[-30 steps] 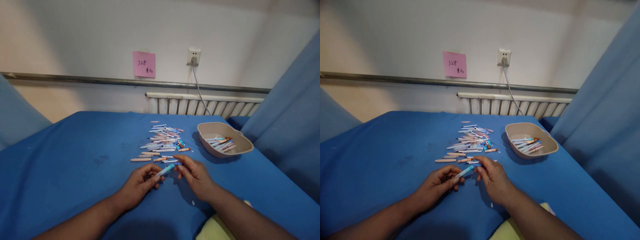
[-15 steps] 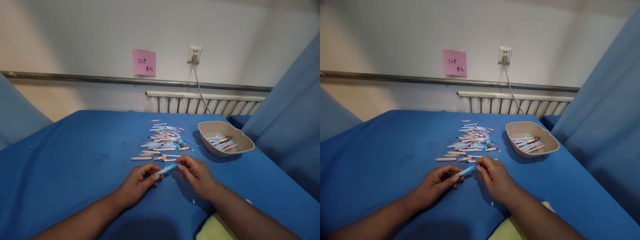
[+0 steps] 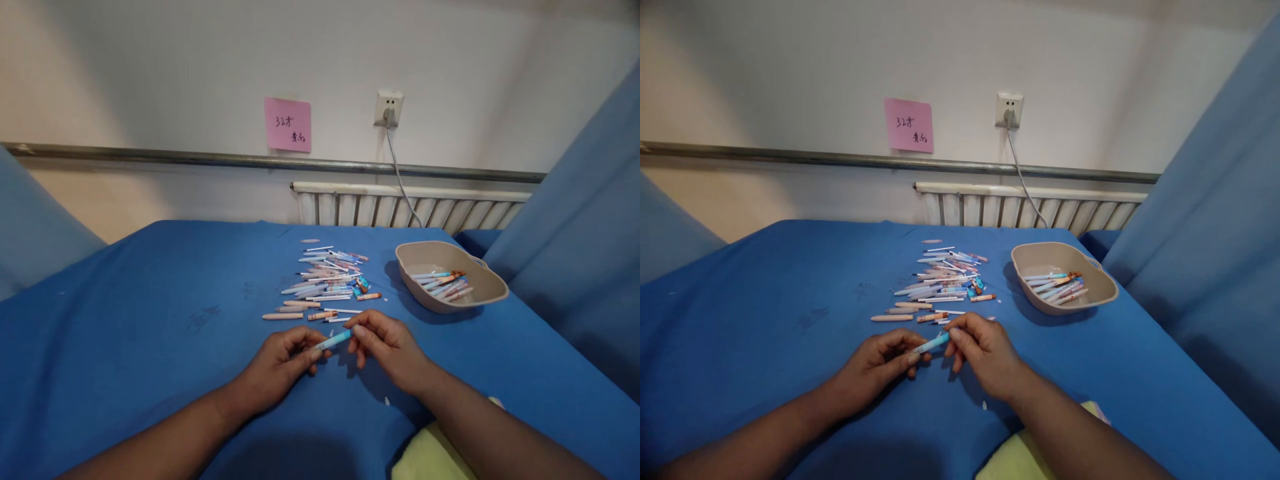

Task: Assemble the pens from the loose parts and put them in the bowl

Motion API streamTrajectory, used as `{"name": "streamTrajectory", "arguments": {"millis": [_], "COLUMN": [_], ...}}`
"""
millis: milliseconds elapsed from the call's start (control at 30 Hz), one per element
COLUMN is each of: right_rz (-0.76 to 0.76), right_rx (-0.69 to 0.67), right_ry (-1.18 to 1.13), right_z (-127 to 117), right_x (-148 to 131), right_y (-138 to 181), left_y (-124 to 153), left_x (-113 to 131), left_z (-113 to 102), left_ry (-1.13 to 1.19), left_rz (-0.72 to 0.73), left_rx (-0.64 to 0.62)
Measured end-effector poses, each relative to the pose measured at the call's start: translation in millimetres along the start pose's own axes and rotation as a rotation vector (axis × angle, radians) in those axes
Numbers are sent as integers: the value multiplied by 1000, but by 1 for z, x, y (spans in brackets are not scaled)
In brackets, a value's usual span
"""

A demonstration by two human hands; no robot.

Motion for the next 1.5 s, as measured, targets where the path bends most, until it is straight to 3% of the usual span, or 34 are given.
{"name": "streamTrajectory", "arguments": {"millis": [267,600,667,800,867,967,1133,1333,1400,1500], "right_rz": [8,66,170,396,427,380,256,259,308,204], "right_rx": [79,186,98,-383,-473,-421,-392,0,50,170], "right_ry": [-144,49,126,369,587,851,1036,1165,1178,1018], "right_z": [-5,-19,-26,-33,-30,-18,-5,-43,-55,-54], "right_x": [3,6,4,-4,-8,-12,-13,1,5,4], "right_y": [-1,-5,-1,19,29,38,37,15,8,2], "left_y": [-1,0,-1,-3,-5,-5,-5,-4,-4,-4], "left_x": [-3,1,1,-2,-5,-6,-3,-1,-2,-4], "left_z": [0,0,-1,-3,-4,-4,-4,-3,-3,-2], "left_ry": [72,80,84,135,163,178,158,150,140,134], "left_rz": [-17,-110,-101,-76,-80,-86,-99,-105,-111,-123], "left_rx": [21,-31,-48,-20,3,10,13,2,-9,-11]}}
Point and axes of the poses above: each hand's wrist, its own y-axis away from the middle knuckle, its own z-axis out of the palm, x = y × z, the point moved 1 cm from there along -y, towards the middle knuckle, and after that the axes turned 11 degrees about -x, right-handed, at the moved point
